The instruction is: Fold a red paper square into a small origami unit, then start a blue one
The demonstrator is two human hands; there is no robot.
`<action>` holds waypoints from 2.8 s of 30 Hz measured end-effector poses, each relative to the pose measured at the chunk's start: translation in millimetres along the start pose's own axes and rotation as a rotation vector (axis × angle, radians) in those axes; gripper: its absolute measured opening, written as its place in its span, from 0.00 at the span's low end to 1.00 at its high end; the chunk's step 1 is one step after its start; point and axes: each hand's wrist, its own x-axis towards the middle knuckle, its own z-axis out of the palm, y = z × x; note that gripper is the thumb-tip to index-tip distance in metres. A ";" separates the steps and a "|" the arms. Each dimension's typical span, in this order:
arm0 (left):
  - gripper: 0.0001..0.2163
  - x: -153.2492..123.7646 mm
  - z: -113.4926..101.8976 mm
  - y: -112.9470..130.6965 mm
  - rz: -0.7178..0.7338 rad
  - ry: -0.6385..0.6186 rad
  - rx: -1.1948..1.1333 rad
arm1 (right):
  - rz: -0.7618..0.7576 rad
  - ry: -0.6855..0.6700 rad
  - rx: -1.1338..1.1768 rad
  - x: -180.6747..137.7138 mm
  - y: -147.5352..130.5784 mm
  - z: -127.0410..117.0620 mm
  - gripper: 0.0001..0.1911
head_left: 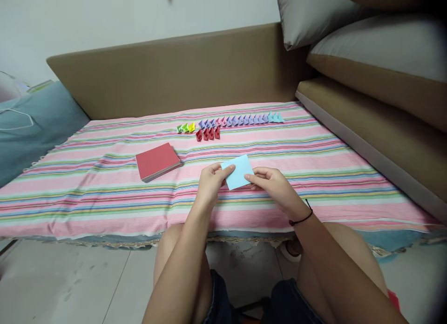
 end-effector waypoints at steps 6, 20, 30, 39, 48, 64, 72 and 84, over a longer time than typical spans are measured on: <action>0.11 3.6 -0.6 0.7 -0.122 -0.060 -0.233 | 0.001 0.014 0.084 -1.7 -2.0 -6.2 0.14; 0.13 -4.6 2.4 3.3 -0.195 -0.328 -0.173 | -0.036 -0.146 0.154 -5.6 -5.6 -9.3 0.10; 0.10 -1.6 -13.9 15.8 -0.190 -0.187 -0.147 | -0.042 -0.141 0.114 -8.7 -16.5 -26.3 0.08; 0.05 0.0 -2.4 7.3 -0.139 -0.148 -0.277 | 0.015 -0.054 0.264 -4.3 -8.3 -20.1 0.08; 0.06 -0.2 5.4 -3.3 -0.191 -0.137 -0.184 | 0.091 0.042 0.416 -0.4 2.9 -1.9 0.12; 0.18 -1.3 2.6 -1.4 0.188 -0.013 0.164 | 0.150 0.118 0.297 -4.5 -0.4 6.1 0.12; 0.17 2.9 -1.3 -3.4 0.169 0.057 0.168 | 0.015 0.070 0.106 -3.9 -2.3 -0.5 0.23; 0.18 -9.0 0.0 9.4 0.136 -0.281 0.219 | -0.298 -0.230 -0.240 -14.2 -22.2 -30.4 0.17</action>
